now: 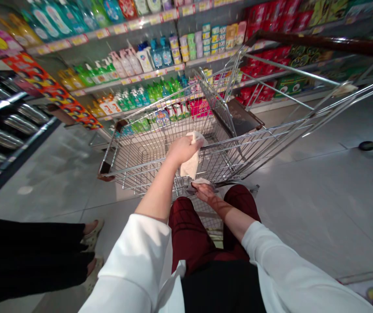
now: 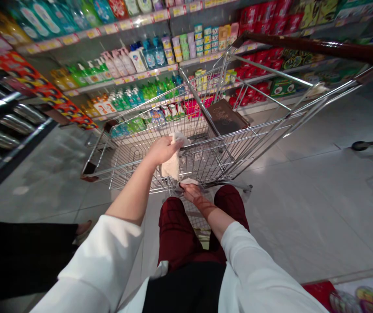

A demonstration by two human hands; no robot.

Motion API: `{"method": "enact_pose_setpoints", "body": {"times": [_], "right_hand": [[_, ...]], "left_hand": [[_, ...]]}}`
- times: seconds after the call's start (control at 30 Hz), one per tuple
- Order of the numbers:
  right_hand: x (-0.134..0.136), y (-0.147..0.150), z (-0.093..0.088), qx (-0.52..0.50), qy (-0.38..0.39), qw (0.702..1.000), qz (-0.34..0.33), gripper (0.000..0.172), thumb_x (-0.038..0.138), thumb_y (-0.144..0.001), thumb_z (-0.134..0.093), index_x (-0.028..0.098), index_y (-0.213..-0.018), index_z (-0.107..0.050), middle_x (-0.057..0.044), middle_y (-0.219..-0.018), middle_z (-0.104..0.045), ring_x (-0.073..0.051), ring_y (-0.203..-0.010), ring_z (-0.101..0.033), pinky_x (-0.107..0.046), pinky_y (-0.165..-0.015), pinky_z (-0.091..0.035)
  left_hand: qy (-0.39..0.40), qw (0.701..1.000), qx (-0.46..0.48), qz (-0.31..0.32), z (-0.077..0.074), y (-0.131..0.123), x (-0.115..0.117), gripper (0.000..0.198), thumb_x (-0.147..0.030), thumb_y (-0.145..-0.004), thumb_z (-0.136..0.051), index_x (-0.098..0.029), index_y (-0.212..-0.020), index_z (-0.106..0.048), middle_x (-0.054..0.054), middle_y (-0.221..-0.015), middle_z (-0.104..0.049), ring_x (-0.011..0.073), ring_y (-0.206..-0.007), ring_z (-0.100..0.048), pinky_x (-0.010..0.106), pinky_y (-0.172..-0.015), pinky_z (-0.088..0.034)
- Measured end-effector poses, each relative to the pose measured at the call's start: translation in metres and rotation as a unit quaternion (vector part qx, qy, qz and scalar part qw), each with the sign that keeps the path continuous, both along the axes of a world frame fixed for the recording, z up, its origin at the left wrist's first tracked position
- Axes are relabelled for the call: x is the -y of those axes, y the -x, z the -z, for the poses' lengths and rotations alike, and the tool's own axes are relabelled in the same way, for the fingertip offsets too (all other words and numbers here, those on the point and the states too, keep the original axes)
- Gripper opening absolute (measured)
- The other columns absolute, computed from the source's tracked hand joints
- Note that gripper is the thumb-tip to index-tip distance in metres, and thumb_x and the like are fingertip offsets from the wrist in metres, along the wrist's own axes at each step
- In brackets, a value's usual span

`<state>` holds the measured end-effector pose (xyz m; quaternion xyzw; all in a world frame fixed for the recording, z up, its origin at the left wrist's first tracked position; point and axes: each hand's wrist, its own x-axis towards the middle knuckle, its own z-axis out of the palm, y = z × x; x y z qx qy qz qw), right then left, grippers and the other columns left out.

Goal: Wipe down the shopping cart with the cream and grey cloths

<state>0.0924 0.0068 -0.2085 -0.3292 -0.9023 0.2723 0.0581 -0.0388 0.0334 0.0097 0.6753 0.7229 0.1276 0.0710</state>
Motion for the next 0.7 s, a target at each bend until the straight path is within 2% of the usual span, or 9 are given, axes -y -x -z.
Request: {"method": "enact_pose_setpoints", "body": {"times": [0.23, 0.37, 0.5, 0.6, 0.7], "right_hand": [[0.002, 0.023, -0.025, 0.000, -0.059, 0.998, -0.017, 0.035, 0.023, -0.091, -0.043, 0.021, -0.121, -0.061, -0.007, -0.107, -0.070, -0.019, -0.090, -0.059, -0.027, -0.078, -0.039], [0.009, 0.023, -0.015, 0.015, -0.059, 0.998, -0.007, 0.030, 0.018, -0.089, -0.045, 0.022, -0.112, -0.064, -0.002, -0.103, -0.070, -0.017, -0.090, -0.059, -0.025, -0.076, -0.039], [0.015, 0.024, -0.005, 0.017, -0.049, 0.999, 0.002, 0.030, 0.017, -0.087, -0.046, 0.021, -0.110, -0.065, -0.002, -0.101, -0.070, -0.016, -0.090, -0.057, -0.024, -0.078, -0.040], [0.016, 0.039, -0.015, 0.005, -0.045, 0.999, -0.011, 0.026, 0.021, -0.087, -0.048, 0.021, -0.106, -0.066, -0.002, -0.091, -0.069, -0.015, -0.080, -0.057, -0.024, -0.072, -0.039], [0.017, 0.059, -0.029, -0.026, -0.045, 0.998, -0.041, 0.025, 0.027, -0.086, -0.051, 0.023, -0.106, -0.066, -0.002, -0.097, -0.070, -0.016, -0.083, -0.059, -0.025, -0.074, -0.040]], "left_hand": [[-0.003, 1.000, 0.004, -0.003, -0.001, -0.001, 0.001, 0.058, -0.062, -0.094, -0.033, -0.020, -0.096, -0.074, 0.013, -0.100, -0.075, 0.0299, -0.093, -0.068, 0.037, -0.080, -0.048], [0.000, 1.000, 0.016, -0.014, -0.001, -0.001, 0.001, 0.056, -0.061, -0.093, -0.036, -0.021, -0.097, -0.074, 0.014, -0.099, -0.075, 0.0310, -0.092, -0.068, 0.038, -0.079, -0.048], [0.005, 1.000, 0.017, -0.012, -0.001, -0.001, 0.001, 0.055, -0.060, -0.093, -0.036, -0.021, -0.099, -0.074, 0.013, -0.099, -0.075, 0.0298, -0.093, -0.067, 0.037, -0.078, -0.047], [0.004, 1.000, 0.017, -0.003, -0.001, -0.001, 0.000, 0.058, -0.061, -0.094, -0.033, -0.020, -0.099, -0.074, 0.014, -0.098, -0.074, 0.0298, -0.094, -0.067, 0.037, -0.079, -0.047], [0.003, 1.000, 0.014, -0.011, -0.001, -0.001, 0.000, 0.059, -0.061, -0.093, -0.034, -0.018, -0.099, -0.073, 0.016, -0.098, -0.074, 0.0310, -0.093, -0.067, 0.038, -0.078, -0.047]]}}
